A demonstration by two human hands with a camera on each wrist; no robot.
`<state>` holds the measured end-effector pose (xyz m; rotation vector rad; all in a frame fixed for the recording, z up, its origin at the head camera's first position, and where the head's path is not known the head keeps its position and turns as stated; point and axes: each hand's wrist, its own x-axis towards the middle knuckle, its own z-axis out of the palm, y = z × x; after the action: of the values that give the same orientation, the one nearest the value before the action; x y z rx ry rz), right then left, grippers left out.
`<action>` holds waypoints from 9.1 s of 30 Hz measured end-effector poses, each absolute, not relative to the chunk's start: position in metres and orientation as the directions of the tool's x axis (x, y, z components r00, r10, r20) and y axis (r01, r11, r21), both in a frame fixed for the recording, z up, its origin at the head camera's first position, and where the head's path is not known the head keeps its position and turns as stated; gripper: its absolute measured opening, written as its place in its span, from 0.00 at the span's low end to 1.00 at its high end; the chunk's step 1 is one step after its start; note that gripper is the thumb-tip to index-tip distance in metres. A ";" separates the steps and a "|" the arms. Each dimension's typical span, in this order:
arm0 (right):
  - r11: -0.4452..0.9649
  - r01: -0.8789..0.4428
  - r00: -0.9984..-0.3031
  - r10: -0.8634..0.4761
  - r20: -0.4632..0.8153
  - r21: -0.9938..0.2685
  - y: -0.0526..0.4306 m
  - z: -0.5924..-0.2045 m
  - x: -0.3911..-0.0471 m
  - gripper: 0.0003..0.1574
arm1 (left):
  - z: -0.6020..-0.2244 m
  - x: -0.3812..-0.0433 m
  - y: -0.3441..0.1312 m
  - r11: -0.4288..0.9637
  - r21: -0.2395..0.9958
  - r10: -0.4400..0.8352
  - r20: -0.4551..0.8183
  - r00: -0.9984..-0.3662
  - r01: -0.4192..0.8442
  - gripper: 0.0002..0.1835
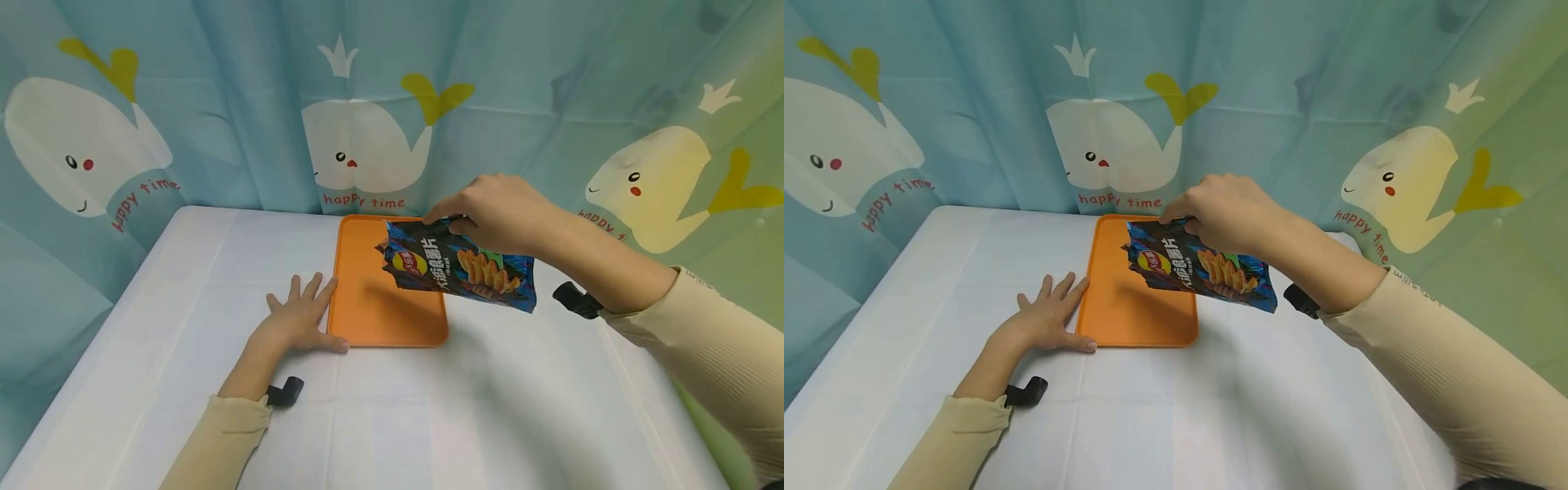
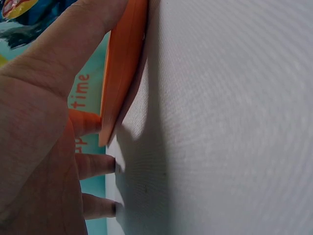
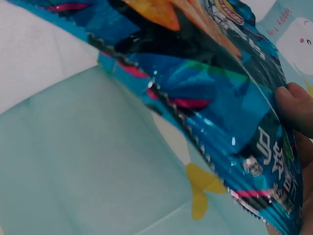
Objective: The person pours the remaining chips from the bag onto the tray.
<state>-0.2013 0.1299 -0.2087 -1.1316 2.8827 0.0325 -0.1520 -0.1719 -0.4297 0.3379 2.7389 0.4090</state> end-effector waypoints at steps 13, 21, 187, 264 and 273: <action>0.736 -0.676 -0.736 -0.673 -0.079 0.027 0.126 -0.209 -0.200 0.21 | -0.432 -0.151 -0.172 0.931 0.318 0.278 -0.305 -0.911 0.178 0.71; 0.731 -0.682 -0.730 -0.680 -0.066 0.014 0.127 -0.207 -0.200 0.21 | -0.431 -0.152 -0.172 0.931 0.321 0.278 -0.309 -0.909 0.175 0.71; 0.747 -0.662 -0.749 -0.662 -0.021 0.052 0.147 -0.199 -0.192 0.21 | -0.434 -0.154 -0.172 0.925 0.333 0.289 -0.300 -0.909 0.184 0.72; 0.701 -0.704 -0.710 -0.697 -0.097 0.119 0.119 -0.199 -0.195 0.20 | -0.433 -0.154 -0.170 0.937 0.304 0.274 -0.326 -0.905 0.173 0.72; 0.712 -0.692 -0.721 -0.688 -0.082 0.118 0.125 -0.195 -0.194 0.19 | -0.432 -0.156 -0.170 0.936 0.306 0.276 -0.322 -0.905 0.176 0.72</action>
<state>-0.1943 0.1248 -0.1948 -1.1598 2.8766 0.2179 -0.1556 -0.1702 -0.4320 0.3300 2.7264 0.3839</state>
